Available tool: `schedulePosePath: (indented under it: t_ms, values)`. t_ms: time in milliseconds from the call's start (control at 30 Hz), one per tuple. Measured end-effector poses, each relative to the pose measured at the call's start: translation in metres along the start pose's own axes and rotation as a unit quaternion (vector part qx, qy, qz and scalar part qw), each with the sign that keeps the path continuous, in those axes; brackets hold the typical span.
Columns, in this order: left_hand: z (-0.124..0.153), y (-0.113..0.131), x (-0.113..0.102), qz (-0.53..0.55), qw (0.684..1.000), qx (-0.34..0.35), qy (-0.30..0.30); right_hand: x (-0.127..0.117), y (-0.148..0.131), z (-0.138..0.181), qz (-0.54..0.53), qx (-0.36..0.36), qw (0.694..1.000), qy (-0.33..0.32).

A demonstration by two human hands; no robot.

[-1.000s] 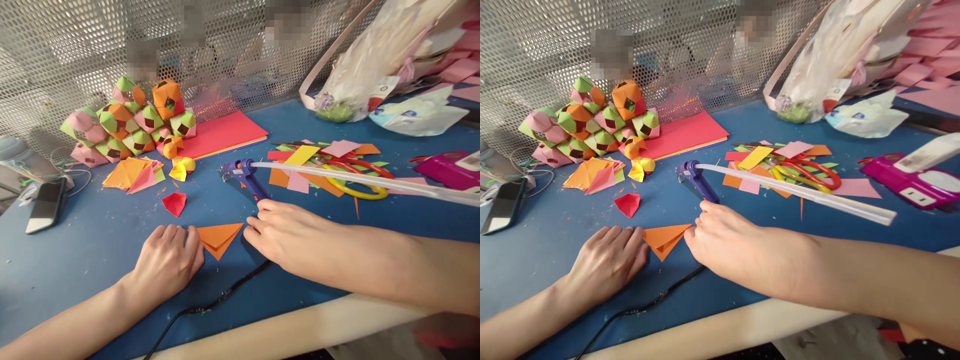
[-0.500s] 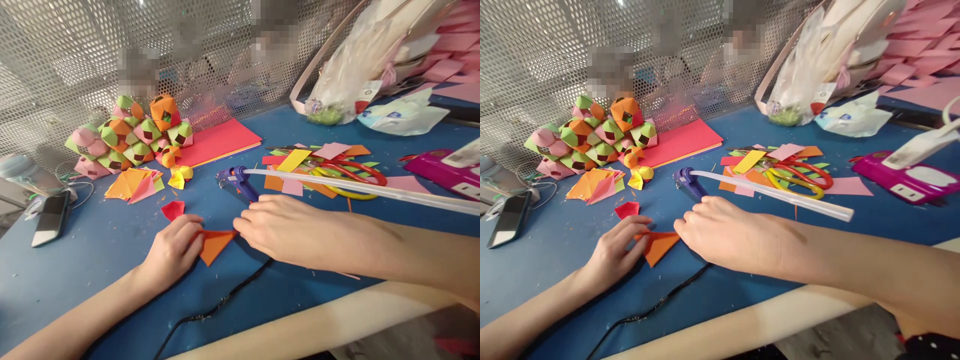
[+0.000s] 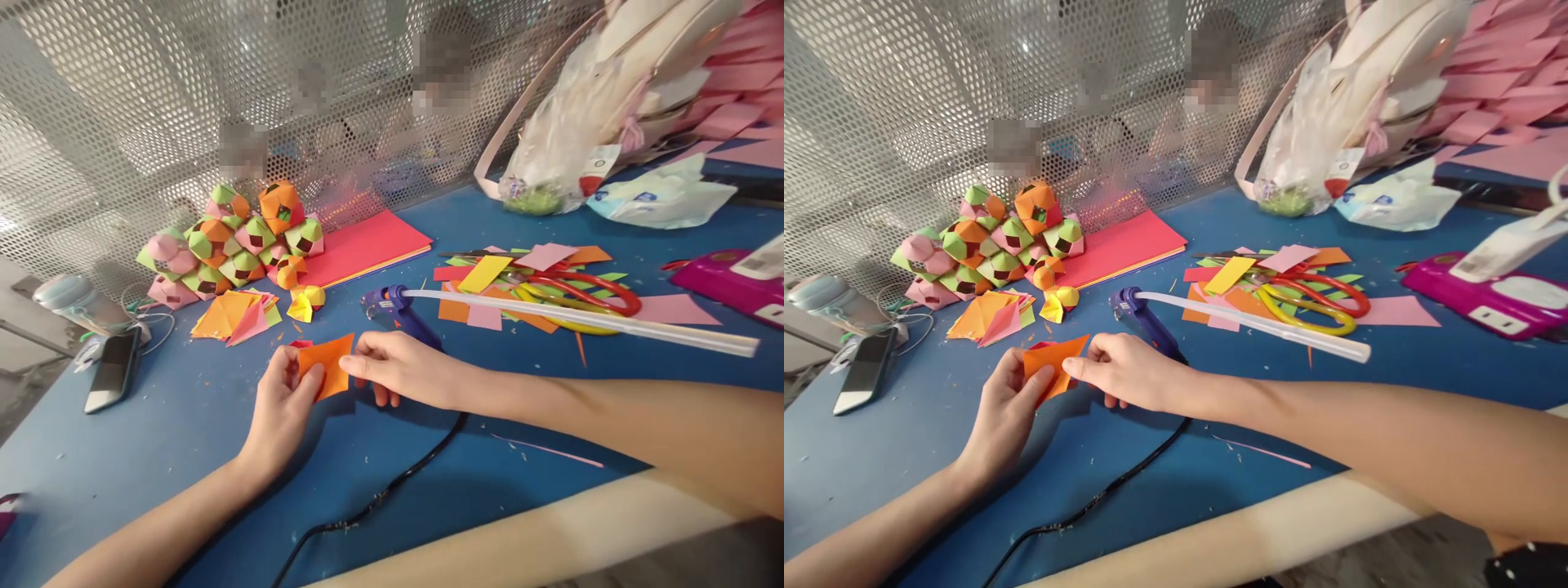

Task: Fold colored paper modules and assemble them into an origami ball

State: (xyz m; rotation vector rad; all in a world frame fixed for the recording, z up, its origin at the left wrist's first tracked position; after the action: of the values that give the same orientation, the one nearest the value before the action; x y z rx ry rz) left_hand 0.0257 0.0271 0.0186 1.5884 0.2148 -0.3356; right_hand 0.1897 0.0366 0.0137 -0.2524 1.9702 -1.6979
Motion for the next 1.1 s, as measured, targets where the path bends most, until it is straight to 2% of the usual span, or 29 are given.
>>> schedulePosePath:
  t_ms: [133,300,433,667,1100]
  values:
    - [0.004,-0.003,0.006,0.117,0.991,-0.057,-0.038,0.002,0.0,-0.001,0.04,-0.008,0.999,0.017]
    - [0.006,-0.008,0.015,0.258,0.954,-0.13,-0.074,-0.002,0.0,-0.001,0.064,-0.04,0.996,0.057]
    - [0.004,-0.011,0.019,0.319,0.933,-0.148,-0.076,-0.002,0.005,-0.003,0.056,-0.056,0.993,0.083]
    - [0.003,-0.015,0.021,0.366,0.914,-0.148,-0.09,0.002,0.007,-0.003,0.069,-0.086,0.989,0.098]
    - [0.006,-0.017,0.022,0.361,0.915,-0.138,-0.114,0.007,0.009,-0.003,-0.03,-0.069,0.994,0.083]
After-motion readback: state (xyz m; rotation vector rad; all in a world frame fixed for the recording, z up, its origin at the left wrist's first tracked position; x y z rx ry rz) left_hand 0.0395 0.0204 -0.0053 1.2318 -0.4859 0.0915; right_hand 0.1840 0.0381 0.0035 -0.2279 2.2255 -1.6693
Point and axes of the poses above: each hand's wrist, its own z-axis away from the middle knuckle, its own x-axis out of the palm, y = z × x, the point moved 4 cm from there along -z, towards the middle knuckle, and after that the axes turned 7 degrees about -x, right-handed, at the moved point
